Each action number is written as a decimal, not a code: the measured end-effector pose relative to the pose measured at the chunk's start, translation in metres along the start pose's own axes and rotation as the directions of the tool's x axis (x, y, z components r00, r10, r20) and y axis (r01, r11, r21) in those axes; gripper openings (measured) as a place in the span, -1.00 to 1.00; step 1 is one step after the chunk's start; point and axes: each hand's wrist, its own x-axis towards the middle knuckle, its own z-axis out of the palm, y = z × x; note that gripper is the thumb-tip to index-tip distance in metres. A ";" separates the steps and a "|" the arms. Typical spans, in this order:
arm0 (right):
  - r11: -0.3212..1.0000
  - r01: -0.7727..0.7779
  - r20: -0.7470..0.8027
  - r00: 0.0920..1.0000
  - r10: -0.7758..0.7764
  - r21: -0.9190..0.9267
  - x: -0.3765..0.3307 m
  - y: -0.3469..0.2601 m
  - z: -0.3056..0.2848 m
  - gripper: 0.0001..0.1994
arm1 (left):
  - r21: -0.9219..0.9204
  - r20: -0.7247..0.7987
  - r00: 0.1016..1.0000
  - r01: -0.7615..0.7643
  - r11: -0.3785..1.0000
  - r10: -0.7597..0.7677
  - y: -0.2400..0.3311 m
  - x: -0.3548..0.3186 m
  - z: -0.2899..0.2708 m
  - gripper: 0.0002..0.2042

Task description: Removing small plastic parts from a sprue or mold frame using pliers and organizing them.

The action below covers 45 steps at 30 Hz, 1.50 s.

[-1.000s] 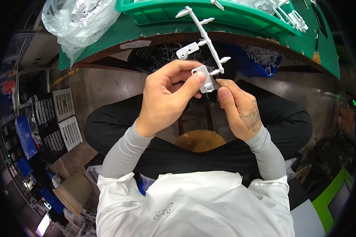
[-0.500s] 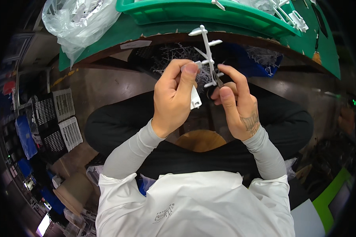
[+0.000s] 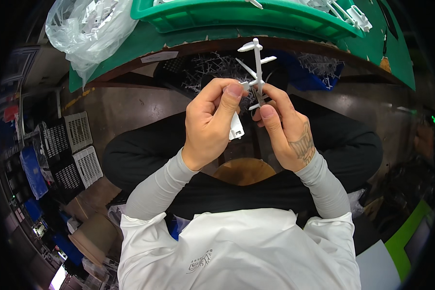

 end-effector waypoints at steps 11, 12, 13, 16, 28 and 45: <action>1.000 -0.026 0.035 0.999 0.026 -0.005 -0.001 0.002 0.000 -0.67 | -0.021 0.012 1.000 0.027 0.999 -0.027 -0.002 0.000 0.000 -0.68; 1.000 -0.026 0.034 0.999 0.026 -0.004 -0.001 0.003 0.000 -0.67 | -0.020 0.013 1.000 0.027 0.999 -0.027 -0.002 0.000 0.000 -0.68; 1.000 -0.027 0.034 0.999 0.027 -0.008 -0.001 0.004 0.001 -0.67 | -0.006 0.004 1.000 0.013 1.000 -0.013 -0.001 0.000 0.000 -0.68; 0.999 -0.041 0.039 0.998 0.040 0.023 -0.001 0.003 0.000 -0.67 | 0.025 0.011 1.000 0.001 1.000 -0.001 0.000 0.000 -0.001 -0.68; 0.995 -0.093 0.057 0.994 0.094 -0.022 -0.002 0.002 -0.003 -0.71 | -0.012 0.033 0.998 0.051 0.999 -0.051 -0.007 0.000 0.003 -0.71; 0.839 -0.149 0.129 0.959 0.251 -0.523 -0.010 0.036 0.006 -0.40 | 0.883 -0.149 0.587 -0.284 0.374 0.796 0.169 0.105 -0.117 -0.79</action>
